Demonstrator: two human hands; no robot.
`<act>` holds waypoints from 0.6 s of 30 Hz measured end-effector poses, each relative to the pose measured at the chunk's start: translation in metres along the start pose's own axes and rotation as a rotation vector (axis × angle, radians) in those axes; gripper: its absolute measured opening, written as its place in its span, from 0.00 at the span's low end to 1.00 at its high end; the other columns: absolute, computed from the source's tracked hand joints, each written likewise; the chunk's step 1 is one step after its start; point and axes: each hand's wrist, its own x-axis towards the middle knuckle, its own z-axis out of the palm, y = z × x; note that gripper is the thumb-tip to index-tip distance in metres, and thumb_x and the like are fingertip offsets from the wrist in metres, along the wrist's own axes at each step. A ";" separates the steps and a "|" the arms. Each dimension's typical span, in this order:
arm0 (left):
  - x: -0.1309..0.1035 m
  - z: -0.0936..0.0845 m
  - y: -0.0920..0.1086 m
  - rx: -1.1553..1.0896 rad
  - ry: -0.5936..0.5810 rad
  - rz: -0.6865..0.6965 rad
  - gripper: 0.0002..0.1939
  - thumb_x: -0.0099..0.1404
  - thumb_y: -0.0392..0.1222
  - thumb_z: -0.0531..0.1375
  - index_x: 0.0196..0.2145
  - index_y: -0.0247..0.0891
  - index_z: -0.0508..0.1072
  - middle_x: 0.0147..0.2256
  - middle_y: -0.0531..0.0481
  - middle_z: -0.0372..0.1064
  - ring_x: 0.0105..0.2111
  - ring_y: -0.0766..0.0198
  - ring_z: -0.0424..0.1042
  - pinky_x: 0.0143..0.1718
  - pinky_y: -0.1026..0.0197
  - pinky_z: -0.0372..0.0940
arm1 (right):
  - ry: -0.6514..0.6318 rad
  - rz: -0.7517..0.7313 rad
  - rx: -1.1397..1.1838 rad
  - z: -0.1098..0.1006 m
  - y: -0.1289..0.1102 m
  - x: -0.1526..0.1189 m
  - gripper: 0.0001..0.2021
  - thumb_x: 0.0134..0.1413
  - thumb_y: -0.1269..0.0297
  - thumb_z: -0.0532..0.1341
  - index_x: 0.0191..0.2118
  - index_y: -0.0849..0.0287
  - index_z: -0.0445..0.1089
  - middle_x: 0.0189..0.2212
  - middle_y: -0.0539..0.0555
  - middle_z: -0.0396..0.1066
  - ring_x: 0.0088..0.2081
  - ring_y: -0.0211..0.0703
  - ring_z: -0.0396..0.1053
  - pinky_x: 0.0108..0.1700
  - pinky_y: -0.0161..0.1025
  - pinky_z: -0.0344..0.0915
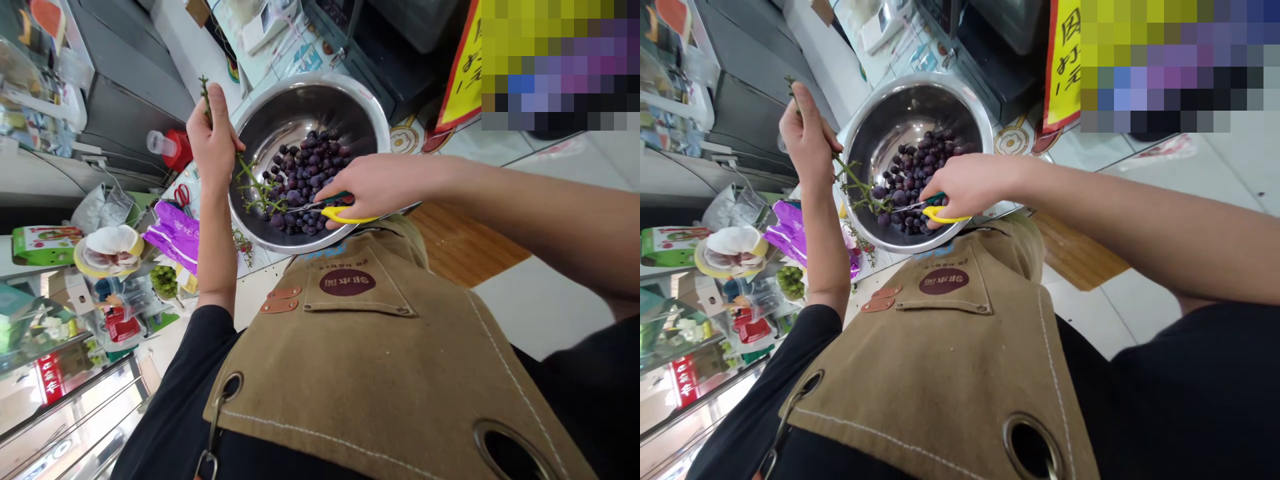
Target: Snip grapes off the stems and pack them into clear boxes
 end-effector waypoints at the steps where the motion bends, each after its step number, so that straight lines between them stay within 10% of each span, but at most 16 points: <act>1: 0.001 0.000 -0.001 0.000 0.009 -0.007 0.29 0.87 0.56 0.46 0.27 0.44 0.54 0.16 0.58 0.53 0.19 0.66 0.54 0.28 0.54 0.50 | -0.071 -0.032 -0.020 0.001 -0.003 -0.001 0.23 0.60 0.39 0.71 0.53 0.46 0.87 0.43 0.53 0.86 0.49 0.60 0.79 0.47 0.47 0.67; 18: 0.000 0.001 -0.023 0.035 0.095 -0.101 0.28 0.87 0.61 0.45 0.29 0.46 0.54 0.17 0.59 0.52 0.22 0.66 0.56 0.32 0.56 0.56 | -0.075 -0.052 -0.258 0.024 -0.035 -0.004 0.17 0.62 0.49 0.66 0.50 0.48 0.87 0.33 0.56 0.84 0.42 0.57 0.78 0.42 0.45 0.61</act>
